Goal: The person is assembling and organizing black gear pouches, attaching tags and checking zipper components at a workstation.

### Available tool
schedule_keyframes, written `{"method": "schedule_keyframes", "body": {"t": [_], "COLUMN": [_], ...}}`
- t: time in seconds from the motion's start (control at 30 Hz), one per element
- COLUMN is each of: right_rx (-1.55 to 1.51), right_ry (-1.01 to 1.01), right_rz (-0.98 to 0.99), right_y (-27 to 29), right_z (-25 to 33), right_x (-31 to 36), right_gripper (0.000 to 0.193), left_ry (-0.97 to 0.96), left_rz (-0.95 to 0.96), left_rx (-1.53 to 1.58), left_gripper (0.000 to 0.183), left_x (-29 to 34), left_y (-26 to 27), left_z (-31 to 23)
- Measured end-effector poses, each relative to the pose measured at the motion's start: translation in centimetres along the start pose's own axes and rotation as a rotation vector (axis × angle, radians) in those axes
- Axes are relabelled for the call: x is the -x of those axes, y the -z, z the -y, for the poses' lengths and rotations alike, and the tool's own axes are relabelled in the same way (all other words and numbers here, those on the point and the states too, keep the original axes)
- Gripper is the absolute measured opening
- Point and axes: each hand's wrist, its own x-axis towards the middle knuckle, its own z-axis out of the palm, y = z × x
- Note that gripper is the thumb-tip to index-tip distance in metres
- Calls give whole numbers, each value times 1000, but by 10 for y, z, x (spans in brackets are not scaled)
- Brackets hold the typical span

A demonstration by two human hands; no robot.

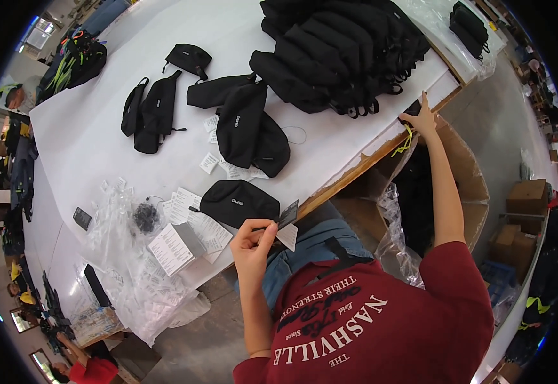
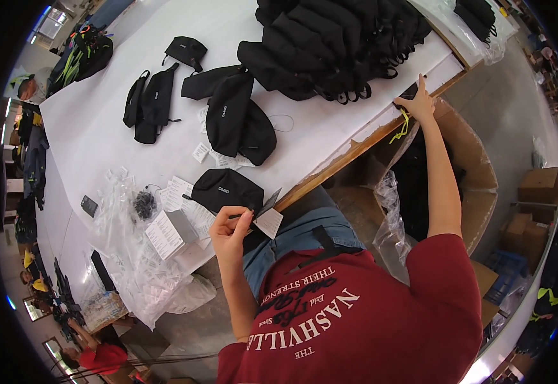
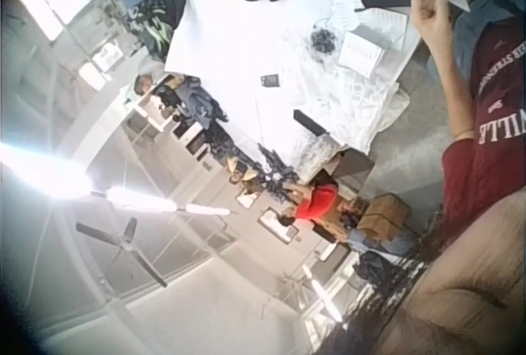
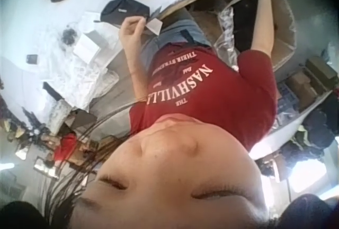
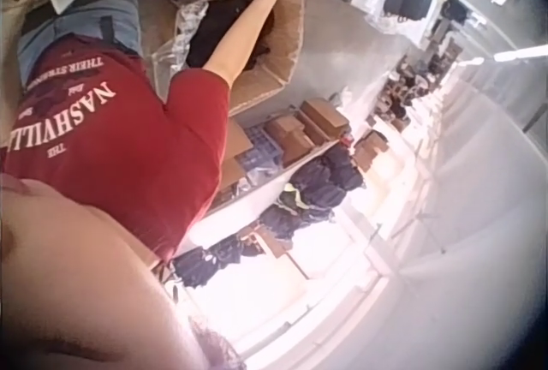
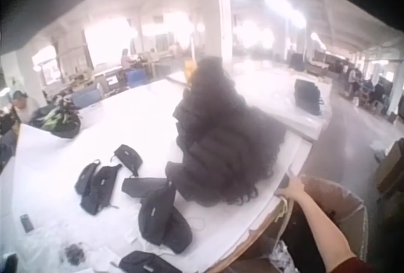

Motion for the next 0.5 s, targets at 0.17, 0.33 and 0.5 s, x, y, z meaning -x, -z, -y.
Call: {"method": "schedule_keyframes", "body": {"t": [0.17, 0.33, 0.5], "right_rx": [-226, -309, -264], "right_ry": [140, 237, 320], "right_rz": [-40, -35, -60], "right_y": [-11, -14, -11], "right_z": [-33, -24, -20], "right_x": [-26, -28, -29], "right_gripper": [118, 111, 99], "left_ry": [10, 14, 1], "left_rz": [42, 35, 40], "left_rx": [38, 29, 40], "left_gripper": [7, 7, 7], "left_x": [-2, 0, 0], "left_y": [-7, -5, -6], "left_z": [4, 5, 6]}}
